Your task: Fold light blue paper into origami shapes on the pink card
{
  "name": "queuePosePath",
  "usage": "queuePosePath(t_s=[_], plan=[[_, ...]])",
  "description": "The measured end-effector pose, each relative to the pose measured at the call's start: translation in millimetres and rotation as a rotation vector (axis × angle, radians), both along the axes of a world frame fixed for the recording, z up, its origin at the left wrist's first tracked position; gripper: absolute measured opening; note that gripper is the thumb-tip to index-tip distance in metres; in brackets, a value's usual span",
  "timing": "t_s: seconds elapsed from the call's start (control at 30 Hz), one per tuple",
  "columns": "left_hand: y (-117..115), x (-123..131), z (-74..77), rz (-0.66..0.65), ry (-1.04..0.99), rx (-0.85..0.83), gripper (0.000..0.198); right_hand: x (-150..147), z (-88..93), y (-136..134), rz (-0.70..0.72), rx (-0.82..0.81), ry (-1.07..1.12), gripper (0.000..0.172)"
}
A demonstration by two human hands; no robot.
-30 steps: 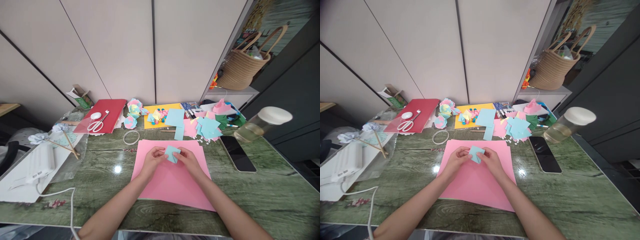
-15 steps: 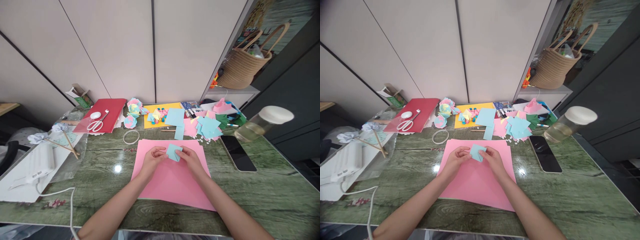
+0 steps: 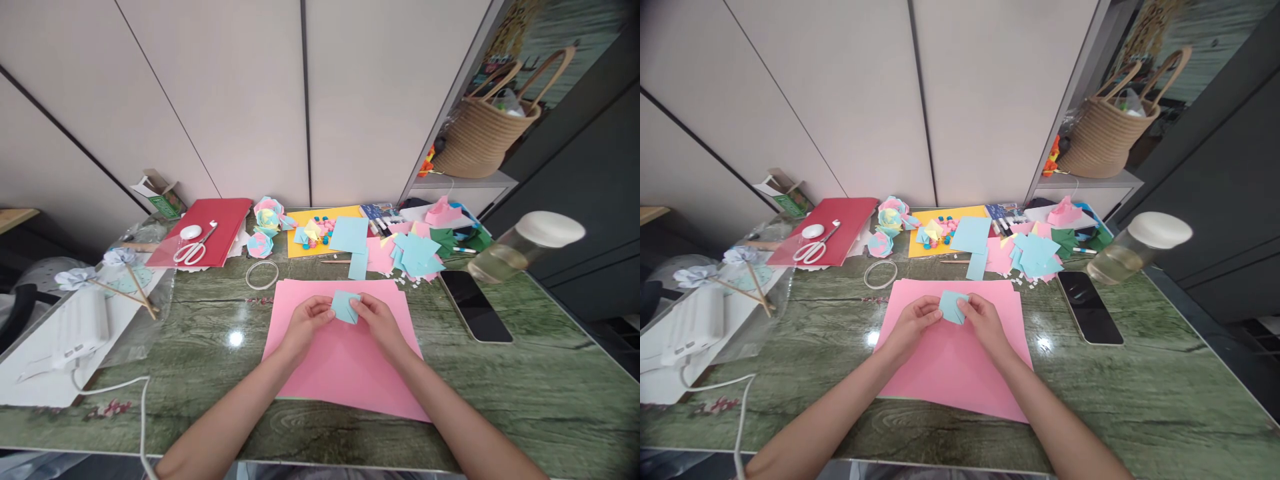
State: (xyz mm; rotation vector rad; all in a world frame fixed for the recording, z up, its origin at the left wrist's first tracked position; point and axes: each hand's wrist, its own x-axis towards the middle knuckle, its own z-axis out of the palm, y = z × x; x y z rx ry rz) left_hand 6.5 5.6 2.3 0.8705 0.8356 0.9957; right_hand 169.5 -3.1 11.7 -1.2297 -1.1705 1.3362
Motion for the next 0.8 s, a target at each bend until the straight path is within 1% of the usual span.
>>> queuePosePath(t_s=[0.13, 0.2, 0.27, 0.4, 0.57, 0.7, 0.8], plan=[[-1.3, 1.6, 2.8, -0.026, -0.010, 0.018, 0.022, -2.2, 0.2, -0.2, 0.020, 0.004, -0.020, 0.031], [-0.6, 1.5, 2.9, -0.024, -0.020, -0.006, 0.025, -1.4, -1.2, -0.3, 0.019, -0.013, 0.029, 0.029], [0.3, 0.9, 2.8, 0.005, -0.027, -0.058, 0.027, 0.4, -3.2, -0.4, 0.011, -0.046, 0.112, 0.028], [0.6, 0.3, 3.5, 0.056, -0.043, -0.112, 0.027, 4.0, -6.8, 0.2, -0.043, -0.086, 0.224, 0.024], [0.7, 1.4, 3.7, 0.047, -0.047, -0.120, 0.029, 6.5, -7.6, 1.9, -0.086, -0.075, 0.185, 0.028], [1.8, 0.8, 1.2, 0.031, -0.036, -0.116, 0.030, 4.9, -6.7, 1.0, -0.074, -0.052, 0.148, 0.029], [1.6, 0.3, 0.8, -0.002, -0.026, -0.076, 0.031, 2.1, -5.5, 0.2, -0.064, -0.026, 0.103, 0.030]])
